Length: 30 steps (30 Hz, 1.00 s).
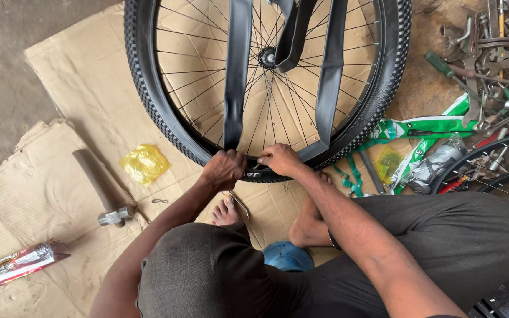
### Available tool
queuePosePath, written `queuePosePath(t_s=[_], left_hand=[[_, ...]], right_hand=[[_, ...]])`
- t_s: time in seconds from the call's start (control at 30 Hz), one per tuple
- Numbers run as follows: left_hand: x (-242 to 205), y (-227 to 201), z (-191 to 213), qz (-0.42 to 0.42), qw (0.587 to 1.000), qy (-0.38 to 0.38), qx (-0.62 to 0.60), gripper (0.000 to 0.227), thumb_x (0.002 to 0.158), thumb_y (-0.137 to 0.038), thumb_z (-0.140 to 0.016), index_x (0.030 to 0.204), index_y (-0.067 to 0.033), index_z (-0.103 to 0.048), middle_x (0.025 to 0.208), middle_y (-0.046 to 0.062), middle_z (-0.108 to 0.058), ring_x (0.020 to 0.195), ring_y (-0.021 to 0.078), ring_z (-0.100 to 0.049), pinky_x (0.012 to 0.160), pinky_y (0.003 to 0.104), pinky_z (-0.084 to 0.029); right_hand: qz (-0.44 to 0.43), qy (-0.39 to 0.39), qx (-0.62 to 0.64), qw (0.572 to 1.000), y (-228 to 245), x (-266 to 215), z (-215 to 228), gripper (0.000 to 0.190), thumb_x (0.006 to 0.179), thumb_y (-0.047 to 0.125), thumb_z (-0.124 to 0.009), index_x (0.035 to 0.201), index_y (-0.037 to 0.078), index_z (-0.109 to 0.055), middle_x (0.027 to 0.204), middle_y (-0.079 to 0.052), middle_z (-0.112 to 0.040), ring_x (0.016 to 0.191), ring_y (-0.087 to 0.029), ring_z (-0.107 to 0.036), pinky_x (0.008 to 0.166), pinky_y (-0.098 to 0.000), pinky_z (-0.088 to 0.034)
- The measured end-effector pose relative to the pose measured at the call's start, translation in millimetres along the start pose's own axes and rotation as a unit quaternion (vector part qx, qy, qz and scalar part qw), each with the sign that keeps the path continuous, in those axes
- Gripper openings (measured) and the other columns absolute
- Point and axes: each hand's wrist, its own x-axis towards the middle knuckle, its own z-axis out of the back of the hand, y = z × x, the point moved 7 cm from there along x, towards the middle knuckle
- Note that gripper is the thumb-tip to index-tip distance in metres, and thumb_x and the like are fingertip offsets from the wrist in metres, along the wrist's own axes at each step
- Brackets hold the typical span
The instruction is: The person removes a bicycle tire from a rim using tire levers, then unpacks a new inner tube and inserts it into the tire. The person then seats the tire bead back onto the rim by hand.
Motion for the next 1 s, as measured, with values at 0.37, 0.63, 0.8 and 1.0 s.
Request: queuePosePath(t_s=[0.37, 0.63, 0.8, 1.0], left_hand=[[-5, 0, 42, 0.011, 0.983, -0.171, -0.071, 0.047, 0.075, -0.022, -0.061, 0.120, -0.0119, -0.064, 0.115, 0.011, -0.062, 0.109, 0.0273, -0.062, 0.098, 0.050, -0.047], [15, 9, -20, 0.075, 0.981, -0.058, -0.167, 0.035, 0.081, -0.014, -0.067, 0.116, -0.0151, -0.068, 0.109, 0.013, -0.068, 0.092, 0.0291, -0.072, 0.070, 0.043, -0.055], [15, 0, -20, 0.184, 0.963, 0.039, -0.193, 0.018, 0.085, -0.021, -0.069, 0.100, -0.0135, -0.076, 0.105, 0.009, -0.071, 0.096, 0.0262, -0.072, 0.078, 0.042, -0.050], [11, -10, 19, 0.178, 0.963, -0.111, -0.170, 0.025, 0.066, -0.022, -0.074, 0.087, -0.0085, -0.075, 0.096, 0.011, -0.068, 0.098, 0.0282, -0.063, 0.077, 0.043, -0.042]], right_hand=[[0.031, -0.086, -0.097, 0.991, 26, -5, 3, 0.021, 0.086, 0.031, -0.076, 0.096, 0.013, -0.075, 0.088, -0.015, -0.074, 0.088, -0.037, -0.071, 0.079, -0.0505, -0.054], [0.109, -0.112, -0.129, 0.979, 50, -7, 8, 0.025, 0.081, 0.035, -0.081, 0.091, 0.012, -0.076, 0.083, -0.016, -0.073, 0.083, -0.038, -0.071, 0.073, -0.0505, -0.054], [0.011, -0.087, -0.130, 0.988, 39, -7, 2, 0.035, 0.082, 0.045, -0.082, 0.091, 0.012, -0.076, 0.087, -0.014, -0.075, 0.087, -0.035, -0.072, 0.078, -0.0476, -0.056], [-0.027, -0.071, -0.154, 0.985, 43, 2, 10, 0.044, 0.078, 0.049, -0.084, 0.092, 0.008, -0.073, 0.090, -0.015, -0.075, 0.090, -0.035, -0.072, 0.078, -0.0488, -0.056]])
